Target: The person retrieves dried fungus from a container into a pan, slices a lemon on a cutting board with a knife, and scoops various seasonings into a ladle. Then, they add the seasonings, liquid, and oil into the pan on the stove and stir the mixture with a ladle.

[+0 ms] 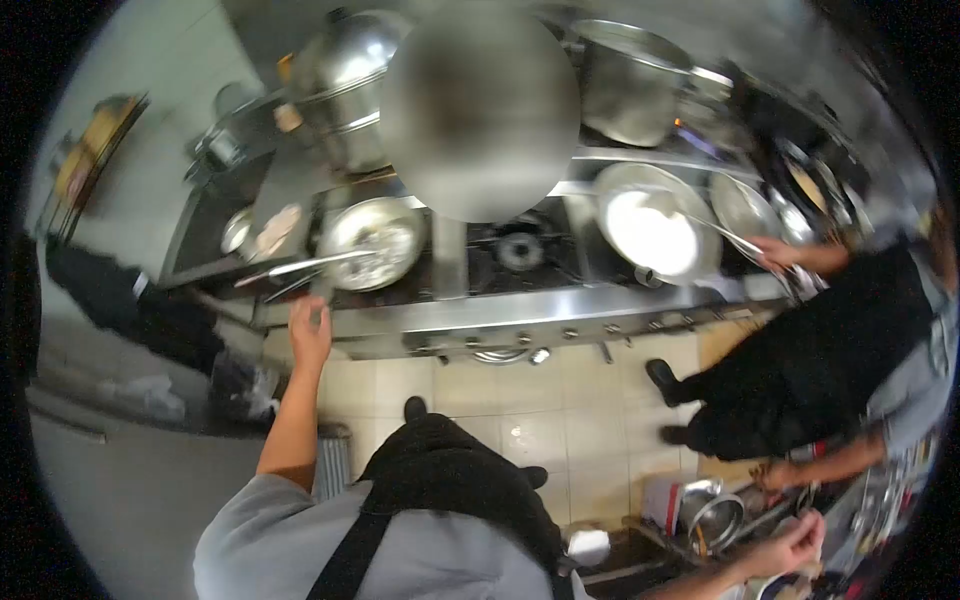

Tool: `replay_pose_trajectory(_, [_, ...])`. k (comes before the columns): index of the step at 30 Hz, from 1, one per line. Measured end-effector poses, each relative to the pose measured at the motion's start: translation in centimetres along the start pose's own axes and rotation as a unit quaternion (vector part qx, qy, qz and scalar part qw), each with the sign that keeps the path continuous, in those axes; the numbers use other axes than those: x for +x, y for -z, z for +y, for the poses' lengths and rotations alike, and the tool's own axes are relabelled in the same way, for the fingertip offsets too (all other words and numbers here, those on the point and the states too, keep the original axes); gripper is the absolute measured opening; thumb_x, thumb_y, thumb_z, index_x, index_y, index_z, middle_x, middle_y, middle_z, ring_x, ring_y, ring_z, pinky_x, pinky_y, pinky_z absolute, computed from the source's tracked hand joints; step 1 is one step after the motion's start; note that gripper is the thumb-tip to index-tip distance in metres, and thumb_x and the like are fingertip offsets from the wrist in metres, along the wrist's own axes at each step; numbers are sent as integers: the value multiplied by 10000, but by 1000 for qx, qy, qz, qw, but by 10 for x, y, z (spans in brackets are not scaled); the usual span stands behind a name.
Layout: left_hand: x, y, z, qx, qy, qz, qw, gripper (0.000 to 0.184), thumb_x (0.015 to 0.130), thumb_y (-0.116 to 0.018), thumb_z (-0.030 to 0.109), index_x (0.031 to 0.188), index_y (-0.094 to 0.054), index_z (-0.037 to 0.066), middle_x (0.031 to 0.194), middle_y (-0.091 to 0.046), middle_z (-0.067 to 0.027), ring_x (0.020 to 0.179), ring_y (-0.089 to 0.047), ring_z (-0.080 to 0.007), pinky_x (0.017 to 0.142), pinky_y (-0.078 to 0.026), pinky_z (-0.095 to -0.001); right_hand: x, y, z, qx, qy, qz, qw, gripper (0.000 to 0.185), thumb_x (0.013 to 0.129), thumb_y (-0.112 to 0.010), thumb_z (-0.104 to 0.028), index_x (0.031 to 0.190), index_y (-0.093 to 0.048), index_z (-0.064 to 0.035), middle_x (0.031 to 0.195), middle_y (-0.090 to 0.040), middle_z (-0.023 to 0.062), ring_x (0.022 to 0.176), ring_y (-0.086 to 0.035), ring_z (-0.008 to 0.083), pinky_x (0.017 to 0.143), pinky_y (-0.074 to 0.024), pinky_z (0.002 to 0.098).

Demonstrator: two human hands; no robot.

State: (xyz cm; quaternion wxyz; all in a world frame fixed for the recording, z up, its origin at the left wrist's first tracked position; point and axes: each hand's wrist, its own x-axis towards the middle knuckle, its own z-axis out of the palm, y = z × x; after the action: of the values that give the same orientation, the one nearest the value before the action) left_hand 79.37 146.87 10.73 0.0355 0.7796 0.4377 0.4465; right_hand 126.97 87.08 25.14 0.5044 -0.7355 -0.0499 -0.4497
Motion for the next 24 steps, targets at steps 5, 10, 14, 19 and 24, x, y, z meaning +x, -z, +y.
replay_pose_trajectory(5, [103, 81, -128, 174, 2, 54, 983, 309, 735, -684, 96, 1037, -618, 86, 1103, -603, -94, 1087, -529, -302, 937, -383, -443, -233, -135, -143, 174, -153, -368, 901, 111, 898, -632, -97, 1000, -611, -58, 932, -621, 31, 790, -568, 92, 640, -467, 210])
replay_pose_trajectory(10, [125, 89, -225, 250, 95, -201, 942, 583, 708, -744, 202, 1252, -539, 153, 1188, -575, -69, 1197, -486, -288, 1016, -350, -502, -382, -199, -267, 244, -199, -614, 724, 109, 885, -638, -75, 977, -580, -75, 870, -611, 17, 754, -578, 92, 638, -466, 213])
replay_pose_trajectory(14, [131, 82, -267, 173, 148, -303, 926, 437, 722, -738, 197, 1131, -614, 103, 1062, -627, -105, 1072, -577, -310, 915, -429, -476, -465, -224, -341, 257, -182, -726, 611, 113, 878, -646, -42, 975, -588, -45, 859, -621, 10, 757, -563, 68, 678, -470, 214])
replay_pose_trajectory(19, [134, 109, -235, 77, 217, -434, 871, 270, 727, -735, 154, 958, -652, 41, 850, -650, -122, 821, -635, -285, 737, -491, -388, -555, -246, -397, 234, -277, -846, 391, 289, 918, -632, -281, 1073, -575, -44, 892, -634, 44, 796, -617, 119, 682, -499, 259])
replay_pose_trajectory(24, [72, 119, -119, -197, 363, -453, 790, 269, 734, -763, 65, 924, -577, 29, 730, -567, 7, 628, -500, -81, 557, -423, -253, -592, -246, -420, 138, -412, -860, 268, 472, 925, -580, -440, 1178, -511, -48, 981, -630, 101, 859, -637, 203, 763, -513, 326])
